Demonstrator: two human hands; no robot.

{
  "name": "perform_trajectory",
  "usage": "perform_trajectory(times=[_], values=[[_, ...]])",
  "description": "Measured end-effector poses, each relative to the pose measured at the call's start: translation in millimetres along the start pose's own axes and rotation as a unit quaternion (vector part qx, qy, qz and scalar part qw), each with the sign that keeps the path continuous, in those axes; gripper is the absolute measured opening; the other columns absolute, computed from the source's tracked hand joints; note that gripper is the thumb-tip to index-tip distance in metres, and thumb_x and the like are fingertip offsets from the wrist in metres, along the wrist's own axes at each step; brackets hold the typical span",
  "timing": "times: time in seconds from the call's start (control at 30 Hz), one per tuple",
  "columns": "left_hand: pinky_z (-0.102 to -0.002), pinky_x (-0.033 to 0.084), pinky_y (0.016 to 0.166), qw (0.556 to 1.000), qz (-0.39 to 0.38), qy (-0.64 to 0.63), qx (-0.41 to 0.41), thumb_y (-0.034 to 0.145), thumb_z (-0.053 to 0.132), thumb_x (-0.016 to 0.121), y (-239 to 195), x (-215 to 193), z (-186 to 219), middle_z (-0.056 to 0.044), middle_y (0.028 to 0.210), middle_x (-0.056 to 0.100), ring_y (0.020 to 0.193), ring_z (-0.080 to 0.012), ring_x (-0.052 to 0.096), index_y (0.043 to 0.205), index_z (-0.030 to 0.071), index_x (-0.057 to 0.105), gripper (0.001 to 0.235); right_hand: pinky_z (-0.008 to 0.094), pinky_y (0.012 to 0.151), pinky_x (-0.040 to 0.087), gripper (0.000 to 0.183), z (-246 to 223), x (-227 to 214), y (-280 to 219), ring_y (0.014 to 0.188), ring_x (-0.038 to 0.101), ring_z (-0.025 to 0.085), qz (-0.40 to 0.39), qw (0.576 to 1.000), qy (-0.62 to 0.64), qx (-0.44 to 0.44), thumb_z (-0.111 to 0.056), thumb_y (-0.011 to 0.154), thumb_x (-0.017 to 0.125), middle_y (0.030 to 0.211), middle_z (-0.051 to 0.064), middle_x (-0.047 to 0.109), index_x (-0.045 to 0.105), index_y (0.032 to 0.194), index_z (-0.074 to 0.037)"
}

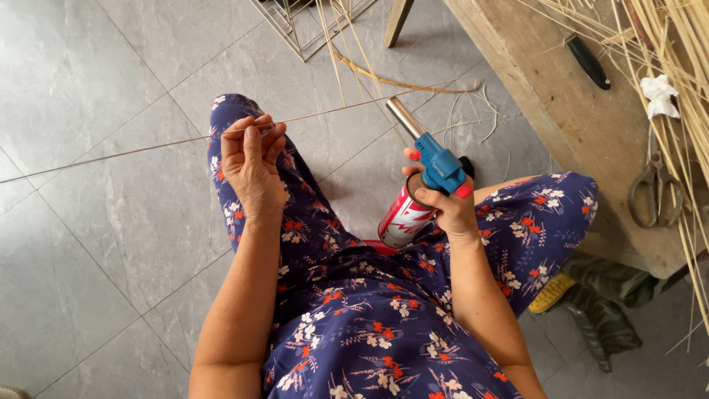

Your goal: The person sits cross-legged on a small stool and uses a handheld blowtorch to heat thin bamboo sticks. They hold the sticks in one hand and the torch in the other, rotating the sticks to apply heat evenly along their length. The person repeatedly picks up sticks from a pile on a nearby table, heats them, and places them back down.

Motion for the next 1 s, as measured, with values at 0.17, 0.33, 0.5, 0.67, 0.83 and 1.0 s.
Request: perform_trajectory(times=[0.17, 0.33, 0.5, 0.67, 0.83, 1.0], values=[[-0.030, 0.062, 0.085, 1.000, -0.003, -0.015, 0.007, 0.109, 0.013, 0.059, 0, -7, 2, -0.011, 0.116, 0.072, 0.103, -0.0226, 0.074, 0.117, 0.008, 0.062, 0.010, 0.038, 0.104, 0.053, 0.060, 8, -29, 0, 0.113, 0.068, 0.027, 0.044, 0.999, 0.013, -0.025, -0.005, 0.078, 0.075, 0.135, 0.018, 0.065, 0.059, 0.135, 0.004], [-0.029, 0.062, 0.084, 1.000, 0.005, -0.018, 0.006, 0.109, 0.013, 0.058, 3, -11, 5, -0.011, 0.115, 0.072, 0.102, -0.0227, 0.074, 0.117, 0.008, 0.061, 0.009, 0.038, 0.101, 0.055, 0.063, 1, -42, 0, 0.112, 0.068, 0.026, 0.083, 0.996, 0.017, -0.036, -0.006, 0.078, 0.075, 0.136, 0.017, 0.064, 0.057, 0.138, 0.002], [-0.029, 0.062, 0.085, 1.000, -0.001, -0.024, 0.012, 0.110, 0.012, 0.058, 0, -13, 7, -0.010, 0.116, 0.072, 0.103, -0.0224, 0.074, 0.117, 0.008, 0.062, 0.009, 0.038, 0.102, 0.055, 0.062, -3, -39, -3, 0.112, 0.068, 0.026, 0.079, 0.996, 0.006, -0.037, -0.007, 0.079, 0.074, 0.135, 0.016, 0.064, 0.057, 0.138, 0.003], [-0.029, 0.062, 0.088, 0.999, -0.015, -0.024, 0.017, 0.110, 0.012, 0.059, 0, -13, 7, -0.010, 0.117, 0.071, 0.106, -0.0219, 0.074, 0.118, 0.009, 0.062, 0.009, 0.038, 0.101, 0.054, 0.060, 2, -21, -6, 0.111, 0.069, 0.027, 0.040, 0.999, -0.028, -0.010, -0.004, 0.076, 0.072, 0.131, 0.019, 0.068, 0.060, 0.134, 0.005], [-0.030, 0.062, 0.089, 0.999, -0.027, -0.025, 0.016, 0.109, 0.013, 0.060, 0, -12, 6, -0.009, 0.118, 0.072, 0.107, -0.0220, 0.074, 0.118, 0.009, 0.063, 0.010, 0.038, 0.104, 0.053, 0.057, 9, -9, -5, 0.115, 0.068, 0.028, -0.022, 0.999, -0.038, 0.001, -0.001, 0.076, 0.071, 0.134, 0.019, 0.067, 0.061, 0.132, 0.007], [-0.030, 0.062, 0.090, 0.999, -0.037, -0.015, 0.014, 0.109, 0.012, 0.061, -1, -13, 6, -0.009, 0.119, 0.072, 0.109, -0.0227, 0.074, 0.117, 0.009, 0.063, 0.009, 0.038, 0.103, 0.054, 0.057, 9, -12, -1, 0.113, 0.068, 0.027, -0.004, 1.000, -0.021, -0.010, -0.002, 0.077, 0.071, 0.133, 0.019, 0.066, 0.061, 0.132, 0.006]])
Point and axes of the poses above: each hand's wrist, its own y-axis towards the middle knuckle, its own x-axis out of the palm, z = x × y, the point moved 1 cm from there along y, towards the middle knuckle
